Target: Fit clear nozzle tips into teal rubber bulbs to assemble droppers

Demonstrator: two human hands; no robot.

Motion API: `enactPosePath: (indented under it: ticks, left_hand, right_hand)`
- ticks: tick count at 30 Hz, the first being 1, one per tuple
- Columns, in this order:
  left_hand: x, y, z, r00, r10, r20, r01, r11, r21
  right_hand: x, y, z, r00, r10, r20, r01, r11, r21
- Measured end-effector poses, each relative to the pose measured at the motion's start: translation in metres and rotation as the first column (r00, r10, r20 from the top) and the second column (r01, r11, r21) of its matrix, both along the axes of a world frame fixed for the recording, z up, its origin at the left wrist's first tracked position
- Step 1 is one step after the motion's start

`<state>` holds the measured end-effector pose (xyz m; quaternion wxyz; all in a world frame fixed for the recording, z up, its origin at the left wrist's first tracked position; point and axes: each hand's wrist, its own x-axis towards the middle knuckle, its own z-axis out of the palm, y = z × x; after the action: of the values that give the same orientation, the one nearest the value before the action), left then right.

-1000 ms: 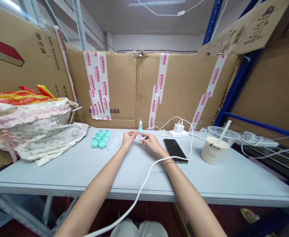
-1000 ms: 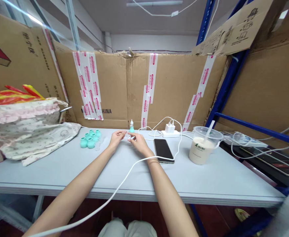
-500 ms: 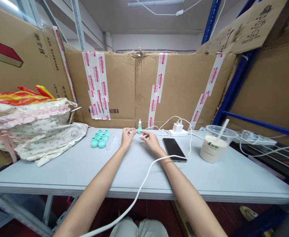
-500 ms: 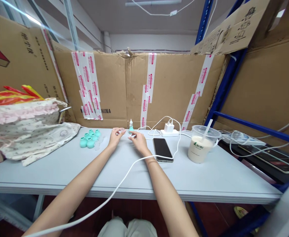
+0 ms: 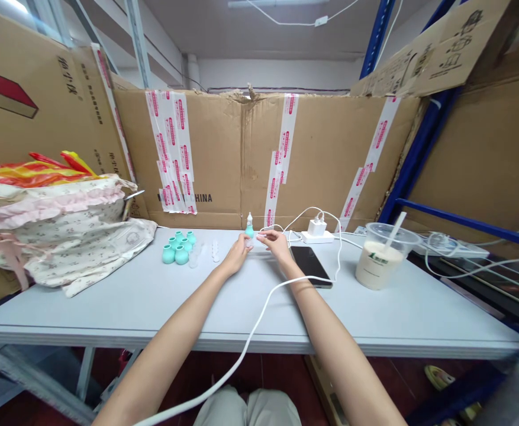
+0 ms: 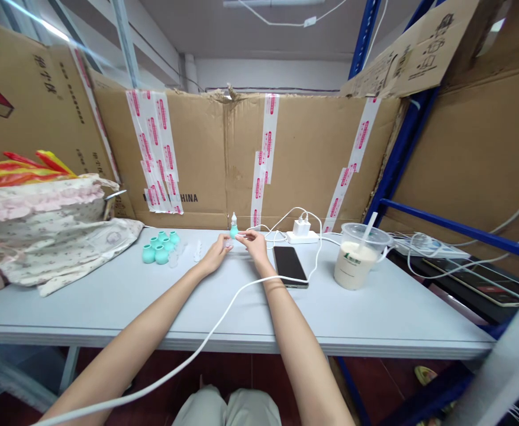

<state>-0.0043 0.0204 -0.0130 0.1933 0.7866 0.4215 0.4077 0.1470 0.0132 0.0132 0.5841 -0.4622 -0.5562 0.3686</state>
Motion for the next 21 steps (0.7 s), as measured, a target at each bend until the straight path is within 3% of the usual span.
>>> enactPosePath:
  ticks: [10, 17, 21]
  left_hand:
    - [0.002, -0.004, 0.010, 0.994, -0.041, 0.100, 0.042, 0.999, -0.007]
    - [0.002, -0.007, 0.011, 1.000, 0.001, 0.010, -0.002, 0.991, 0.133]
    - [0.002, -0.008, 0.010, 1.000, 0.011, -0.018, -0.007, 0.976, 0.218]
  right_hand:
    - [-0.004, 0.001, -0.008, 0.997, -0.001, -0.071, -0.001, 1.000, -0.026]
    - [-0.004, 0.001, -0.009, 0.997, -0.019, -0.077, 0.017, 0.999, -0.031]
    - [-0.005, 0.000, -0.009, 0.995, 0.046, -0.091, -0.051, 0.998, -0.049]
